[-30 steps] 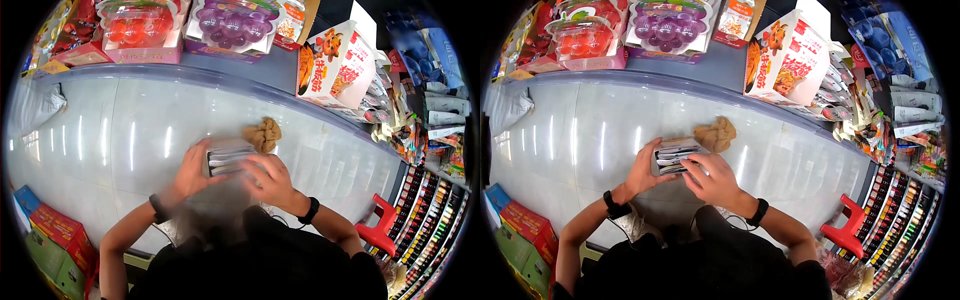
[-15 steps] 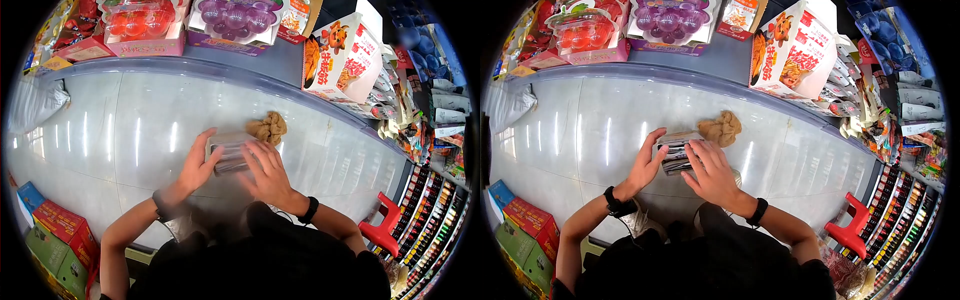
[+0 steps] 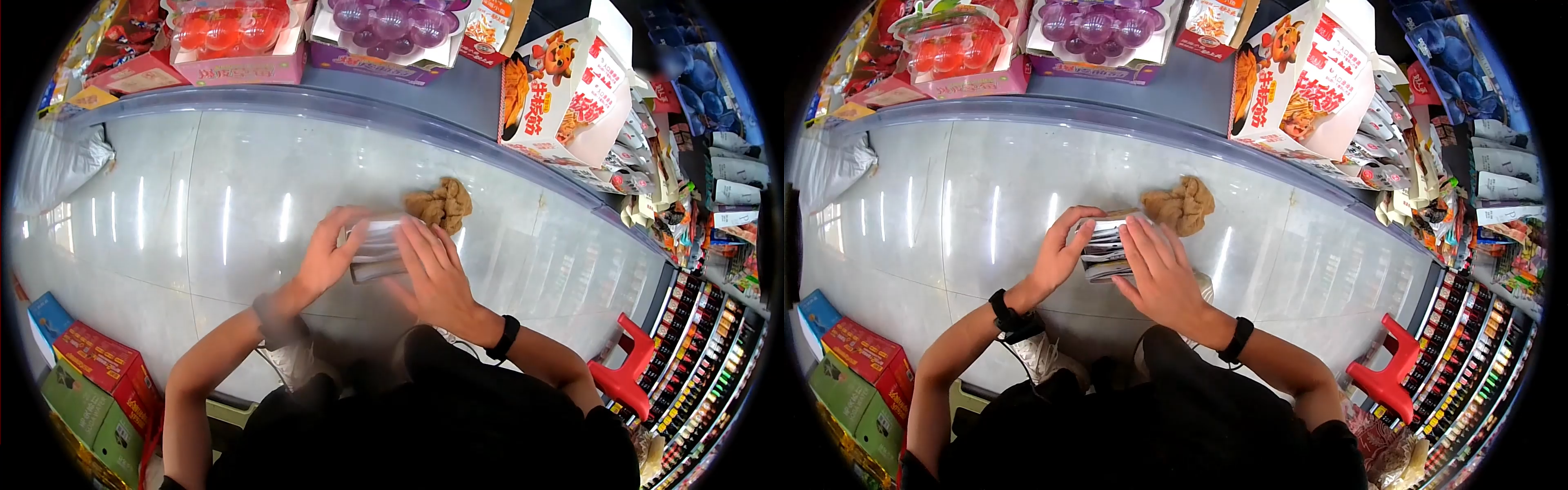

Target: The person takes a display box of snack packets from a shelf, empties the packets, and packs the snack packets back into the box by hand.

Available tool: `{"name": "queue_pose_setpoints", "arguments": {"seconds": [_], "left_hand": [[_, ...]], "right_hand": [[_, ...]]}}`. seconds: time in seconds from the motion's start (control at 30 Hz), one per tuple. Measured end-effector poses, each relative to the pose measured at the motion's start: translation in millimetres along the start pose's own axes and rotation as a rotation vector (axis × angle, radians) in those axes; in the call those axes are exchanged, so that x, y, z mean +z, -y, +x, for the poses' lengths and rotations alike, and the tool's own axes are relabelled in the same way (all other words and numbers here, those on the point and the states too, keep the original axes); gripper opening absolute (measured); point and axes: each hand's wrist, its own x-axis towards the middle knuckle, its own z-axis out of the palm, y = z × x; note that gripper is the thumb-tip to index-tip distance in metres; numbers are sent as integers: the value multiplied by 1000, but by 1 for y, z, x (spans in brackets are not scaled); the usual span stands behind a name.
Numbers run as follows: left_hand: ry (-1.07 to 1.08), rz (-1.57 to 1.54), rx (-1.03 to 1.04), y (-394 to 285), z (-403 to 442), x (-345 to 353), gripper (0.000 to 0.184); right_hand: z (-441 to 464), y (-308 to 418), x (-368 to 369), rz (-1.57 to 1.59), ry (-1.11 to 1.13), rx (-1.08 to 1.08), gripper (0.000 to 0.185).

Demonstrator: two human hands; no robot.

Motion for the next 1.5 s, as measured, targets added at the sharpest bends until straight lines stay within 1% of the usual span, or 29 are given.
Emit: {"name": "queue_pose_setpoints", "arguments": {"seconds": [0.07,0.1,0.17,0.23,0.33,0.4,0.47,0.5,0.57,0.67,0.73,0.77,0.9,0.97,1.03,1.07,1.17,1.23,1.5], "left_hand": [[81,57,-14,-5,0,-4,27],[80,57,-16,-5,0,-5,27],[8,74,12,-4,0,-7,27],[-13,94,3,-5,-3,-9,29],[-41,129,-4,-8,-6,-12,31],[-46,143,-3,-10,-6,-12,32],[-4,71,-71,-10,-5,-11,32],[-4,71,-72,-8,-4,-9,32],[15,7,-89,0,-2,-6,25],[25,0,-121,-6,-2,-5,24],[27,2,-126,-4,-2,-6,24],[29,5,-129,-3,-2,-6,23],[49,8,-91,2,-1,-11,23],[95,-46,-143,0,-1,-12,23],[110,-46,-165,-4,-3,-11,23],[127,-46,-184,-5,-4,-11,24],[158,-71,-195,-5,-8,-10,27],[161,-63,-199,-6,-11,-11,28],[176,-47,-159,-3,-15,-11,33]], "right_hand": [[0,0,-1,32,7,14,69],[-1,-1,-3,53,-4,7,67],[-4,-3,-4,75,-13,0,65],[-11,-3,0,114,-50,-1,61],[-15,-3,4,105,-19,11,64],[-13,-4,4,110,-23,4,62],[-9,-3,4,115,-28,-2,61],[-7,-1,4,97,-20,4,60],[-5,1,4,81,-10,10,59],[-7,4,5,47,19,46,58],[-11,2,9,57,112,60,60],[-11,3,10,58,111,60,60],[-3,5,9,57,117,9,60],[-1,5,9,78,133,-3,59],[-1,5,11,67,182,19,53],[-4,5,13,69,182,21,53],[-11,6,16,56,190,-25,48],[-10,10,14,-81,-36,-90,31],[-15,7,16,21,34,-64,29]]}}
